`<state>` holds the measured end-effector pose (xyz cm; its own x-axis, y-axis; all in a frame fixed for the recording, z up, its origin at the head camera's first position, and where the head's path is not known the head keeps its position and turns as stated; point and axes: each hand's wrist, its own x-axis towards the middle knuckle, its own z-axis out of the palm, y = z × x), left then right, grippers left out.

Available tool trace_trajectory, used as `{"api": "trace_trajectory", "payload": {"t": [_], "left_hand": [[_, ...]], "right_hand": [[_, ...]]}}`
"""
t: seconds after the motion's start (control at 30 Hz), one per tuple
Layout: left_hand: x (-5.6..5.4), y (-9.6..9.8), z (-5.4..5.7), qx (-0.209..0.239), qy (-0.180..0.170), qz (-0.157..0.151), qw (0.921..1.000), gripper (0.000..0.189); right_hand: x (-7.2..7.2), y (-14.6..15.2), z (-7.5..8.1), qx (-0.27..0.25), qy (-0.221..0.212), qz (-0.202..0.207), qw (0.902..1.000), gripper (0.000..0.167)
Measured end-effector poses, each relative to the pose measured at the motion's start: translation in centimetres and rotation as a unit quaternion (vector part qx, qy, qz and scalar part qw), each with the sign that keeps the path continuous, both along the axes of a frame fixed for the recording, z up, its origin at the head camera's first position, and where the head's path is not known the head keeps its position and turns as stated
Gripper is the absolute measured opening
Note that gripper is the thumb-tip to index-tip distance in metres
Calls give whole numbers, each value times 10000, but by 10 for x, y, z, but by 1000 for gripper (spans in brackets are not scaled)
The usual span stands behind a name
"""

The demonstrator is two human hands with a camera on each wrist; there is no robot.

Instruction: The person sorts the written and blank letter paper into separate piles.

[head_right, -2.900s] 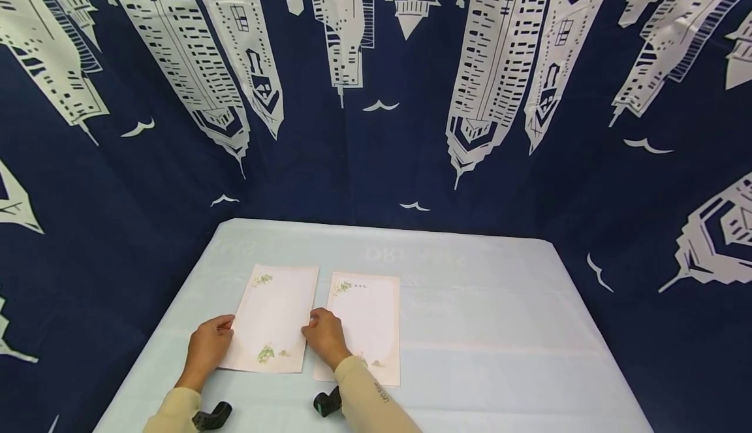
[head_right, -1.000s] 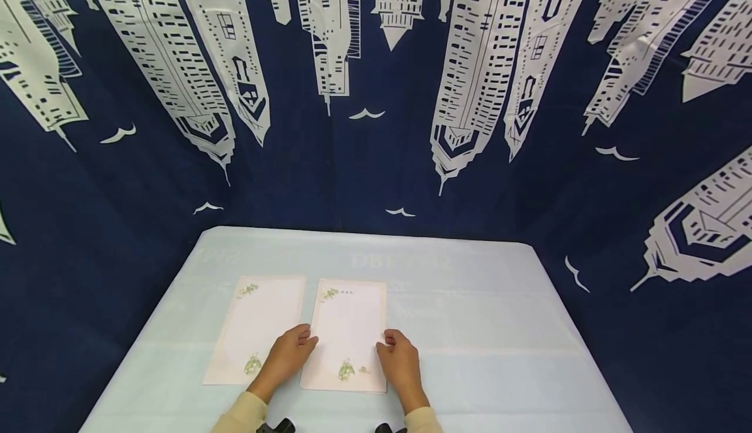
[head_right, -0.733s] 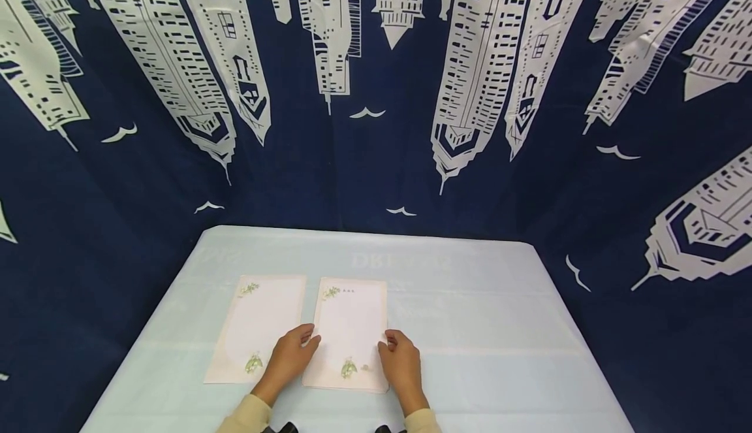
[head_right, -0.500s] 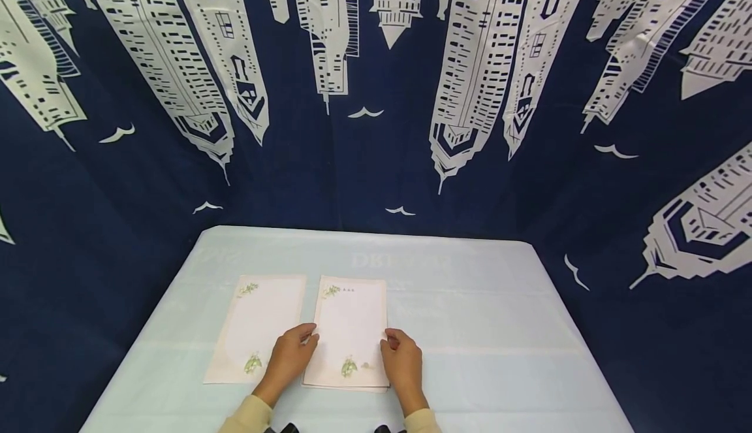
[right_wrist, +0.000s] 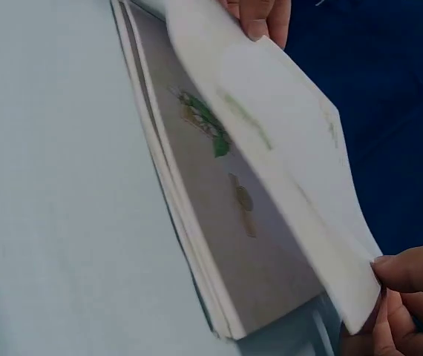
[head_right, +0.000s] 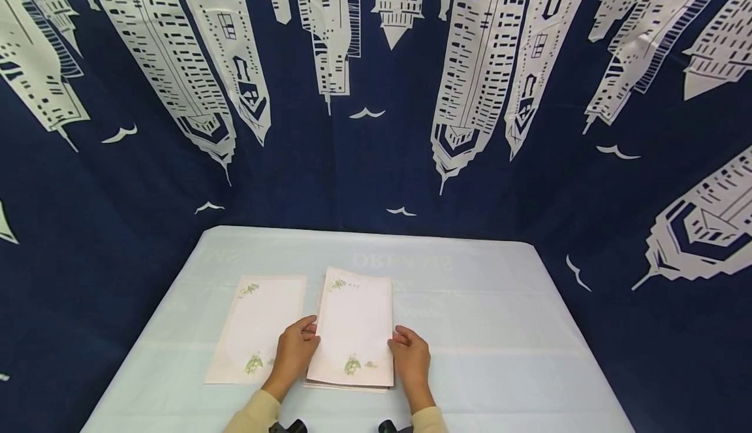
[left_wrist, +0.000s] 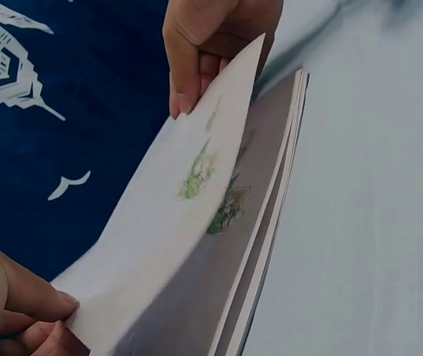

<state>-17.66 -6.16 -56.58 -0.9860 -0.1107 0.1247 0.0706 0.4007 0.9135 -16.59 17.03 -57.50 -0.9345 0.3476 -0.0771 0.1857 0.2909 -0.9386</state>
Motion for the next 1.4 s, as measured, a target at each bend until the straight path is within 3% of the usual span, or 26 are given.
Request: {"api": "trace_trajectory", "payload": {"t": [0.23, 0.5, 0.77, 1.13, 1.4], "left_hand": [[-2, 15, 1, 17, 102, -288, 9995, 33], [-9, 49, 5, 12, 381, -525, 9979, 30], [-13, 86, 5, 259, 272, -981, 9945, 32], [-22, 134, -2, 351, 267, -967, 9943, 31], [-21, 146, -11, -55, 186, -926, 9955, 24]], "right_hand": [[0, 19, 6, -83, -132, -106, 9998, 31], [4, 50, 16, -81, -270, -428, 9987, 31], [5, 80, 19, 160, -267, -563, 9979, 32], [6, 128, 11, 642, -314, -1203, 9902, 31], [4, 134, 7, 749, -572, -1160, 9888, 30]]}}
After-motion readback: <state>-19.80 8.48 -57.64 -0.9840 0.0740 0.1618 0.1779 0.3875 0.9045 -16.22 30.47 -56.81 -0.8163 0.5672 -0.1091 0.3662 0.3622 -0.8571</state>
